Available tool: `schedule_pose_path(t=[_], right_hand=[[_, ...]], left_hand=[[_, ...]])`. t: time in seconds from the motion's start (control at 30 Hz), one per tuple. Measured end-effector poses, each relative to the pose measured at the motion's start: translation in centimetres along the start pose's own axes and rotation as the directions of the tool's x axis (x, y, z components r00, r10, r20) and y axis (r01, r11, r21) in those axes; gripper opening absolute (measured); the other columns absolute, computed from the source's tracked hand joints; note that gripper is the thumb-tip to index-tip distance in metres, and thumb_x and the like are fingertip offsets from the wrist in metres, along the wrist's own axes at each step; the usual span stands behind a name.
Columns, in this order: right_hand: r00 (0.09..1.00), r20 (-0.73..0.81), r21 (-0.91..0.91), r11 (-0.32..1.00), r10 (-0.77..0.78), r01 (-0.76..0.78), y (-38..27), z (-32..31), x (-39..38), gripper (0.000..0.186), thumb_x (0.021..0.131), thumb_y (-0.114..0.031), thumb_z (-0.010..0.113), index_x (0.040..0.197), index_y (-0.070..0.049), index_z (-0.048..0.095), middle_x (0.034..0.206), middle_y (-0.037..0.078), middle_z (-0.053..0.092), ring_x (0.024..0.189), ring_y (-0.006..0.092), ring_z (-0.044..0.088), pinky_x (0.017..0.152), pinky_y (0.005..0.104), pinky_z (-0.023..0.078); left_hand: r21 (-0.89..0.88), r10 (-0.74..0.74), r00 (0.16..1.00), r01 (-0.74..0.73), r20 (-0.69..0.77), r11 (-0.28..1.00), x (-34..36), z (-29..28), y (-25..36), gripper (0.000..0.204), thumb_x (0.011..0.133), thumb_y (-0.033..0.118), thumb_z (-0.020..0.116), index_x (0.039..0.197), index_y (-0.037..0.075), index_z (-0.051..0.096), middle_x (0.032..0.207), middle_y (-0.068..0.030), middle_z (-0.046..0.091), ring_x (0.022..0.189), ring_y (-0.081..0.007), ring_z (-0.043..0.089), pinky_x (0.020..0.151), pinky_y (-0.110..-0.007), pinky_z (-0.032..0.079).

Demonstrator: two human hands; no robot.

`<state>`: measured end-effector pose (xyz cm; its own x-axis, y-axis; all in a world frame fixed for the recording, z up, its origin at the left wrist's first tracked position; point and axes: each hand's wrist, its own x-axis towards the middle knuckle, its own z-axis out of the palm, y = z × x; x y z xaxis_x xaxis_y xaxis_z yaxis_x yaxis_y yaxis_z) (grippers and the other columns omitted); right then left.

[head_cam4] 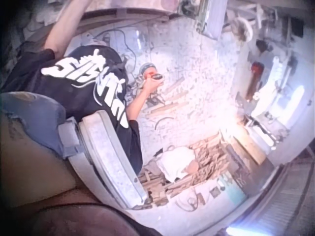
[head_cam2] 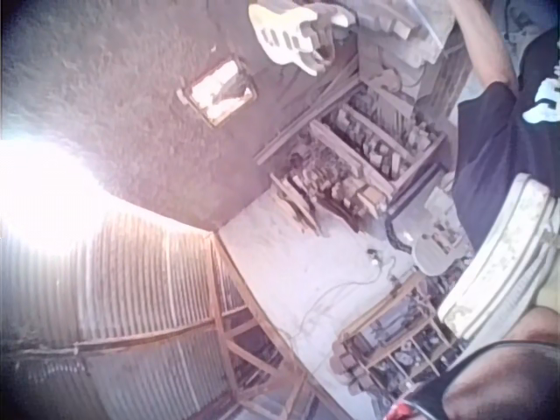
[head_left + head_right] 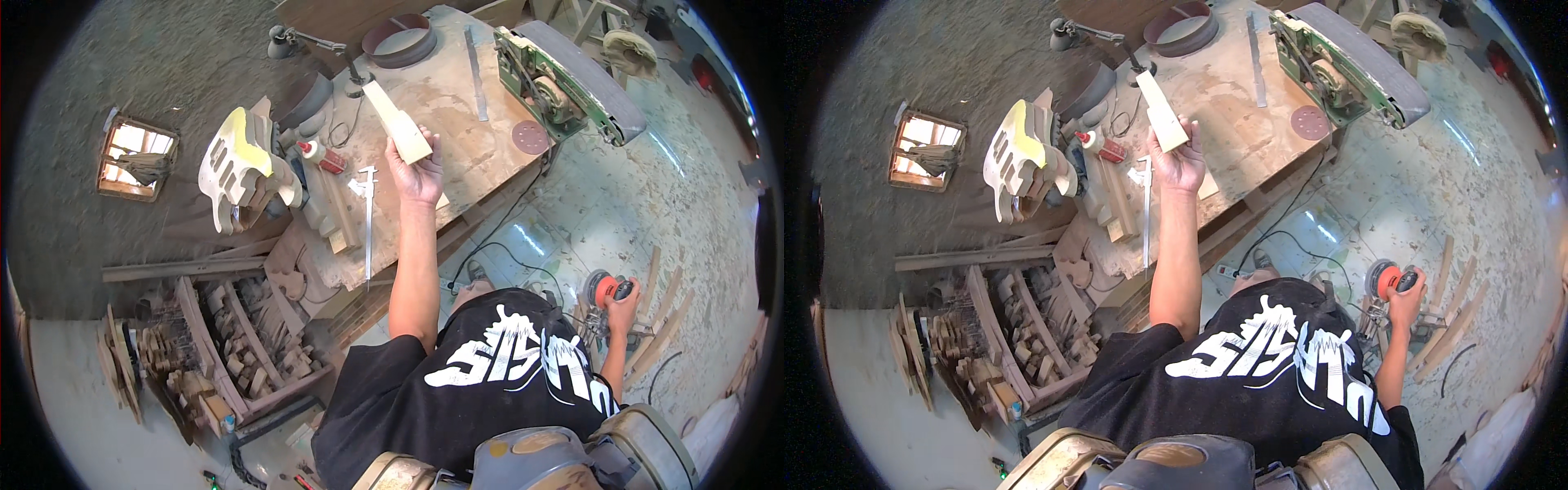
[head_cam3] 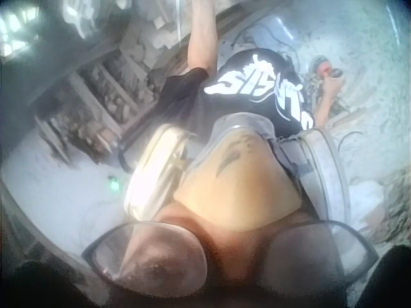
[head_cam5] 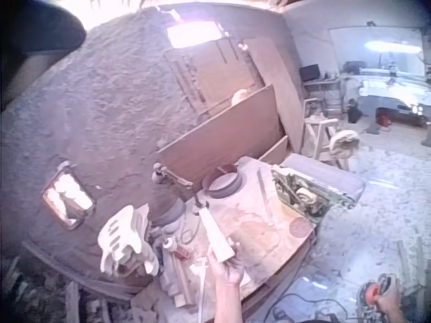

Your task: The person sands the surface of a wooden electric guitar body using an orbital sander, moving it across the face and into the cutaways before lifting the body to check the sides.

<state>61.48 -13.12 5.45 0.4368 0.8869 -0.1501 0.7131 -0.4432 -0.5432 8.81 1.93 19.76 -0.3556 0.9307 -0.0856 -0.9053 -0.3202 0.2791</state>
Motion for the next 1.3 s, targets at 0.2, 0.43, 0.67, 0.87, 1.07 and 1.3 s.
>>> schedule_pose_path(t=[0.2,0.43,0.67,0.87,1.07,1.3], right_hand=[[1.0,-0.018,0.023,0.999,-0.025,0.026,1.6,-0.3,-0.2,0.082,0.068,-0.013,0.077,0.145,-0.021,0.047,0.132,0.018,0.053,0.122,0.045,0.059,0.101,0.0523,0.049],[0.999,-0.048,0.011,1.0,0.007,-0.006,0.4,-1.6,-1.4,0.083,0.067,-0.014,0.078,0.144,-0.02,0.048,0.131,0.019,0.053,0.122,0.0458,0.059,0.101,0.0531,0.05],[0.996,-0.086,0.022,1.0,0.001,0.001,-0.1,-3.2,-2.3,0.081,0.066,-0.014,0.079,0.142,-0.018,0.051,0.131,0.018,0.056,0.123,0.0436,0.058,0.102,0.0521,0.049],[0.996,-0.069,-0.01,0.998,-0.063,0.062,-2.6,-4.4,-3.6,0.08,0.068,-0.012,0.083,0.141,-0.019,0.052,0.129,0.016,0.056,0.123,0.0414,0.059,0.1,0.0508,0.05],[0.976,0.027,-0.031,0.975,-0.217,0.218,-6.8,-3.5,-3.4,0.078,0.068,-0.015,0.084,0.14,-0.019,0.053,0.128,0.014,0.055,0.119,0.0413,0.061,0.097,0.0509,0.052],[0.895,0.182,-0.014,0.909,-0.407,0.416,-14.5,-0.6,-1.8,0.073,0.071,-0.016,0.083,0.139,-0.018,0.055,0.125,0.015,0.055,0.104,0.0438,0.067,0.088,0.0526,0.056]], left_hand=[[0.02,-0.189,0.982,0.189,0.022,0.982,-0.2,-0.2,-3.6,0.04,0.105,0.041,0.064,0.121,0.004,0.069,0.111,-0.0146,0.075,0.102,-0.0304,0.075,0.101,-0.049,0.062],[0.313,-0.233,0.972,0.226,-0.014,0.923,-1.0,-2.4,-9.5,0.043,0.101,0.036,0.074,0.129,0.005,0.062,0.115,-0.0136,0.072,0.107,-0.0293,0.072,0.098,-0.05,0.062],[0.529,-0.472,0.865,0.486,-0.173,0.696,-3.6,-8.2,-15.7,0.027,0.099,0.019,0.077,0.115,0.001,0.065,0.097,-0.009,0.074,0.091,-0.0227,0.073,0.087,-0.044,0.061],[0.64,-0.501,0.795,0.588,-0.343,0.495,-7.9,-14.9,-16.9,0.027,0.097,0.018,0.079,0.109,0.003,0.06,0.098,-0.0079,0.073,0.092,-0.0196,0.072,0.084,-0.039,0.06],[0.691,-0.468,0.761,0.629,-0.45,0.357,-10.9,-19.2,-16.2,0.038,0.095,0.015,0.079,0.122,-0.001,0.058,0.109,-0.0088,0.071,0.096,-0.0174,0.07,0.081,-0.035,0.058],[0.632,-0.485,0.736,0.667,-0.473,0.394,-12.6,-21.0,-14.2,0.064,0.096,0.01,0.074,0.151,-0.006,0.046,0.133,-0.0118,0.07,0.114,-0.0188,0.068,0.099,-0.032,0.054]])
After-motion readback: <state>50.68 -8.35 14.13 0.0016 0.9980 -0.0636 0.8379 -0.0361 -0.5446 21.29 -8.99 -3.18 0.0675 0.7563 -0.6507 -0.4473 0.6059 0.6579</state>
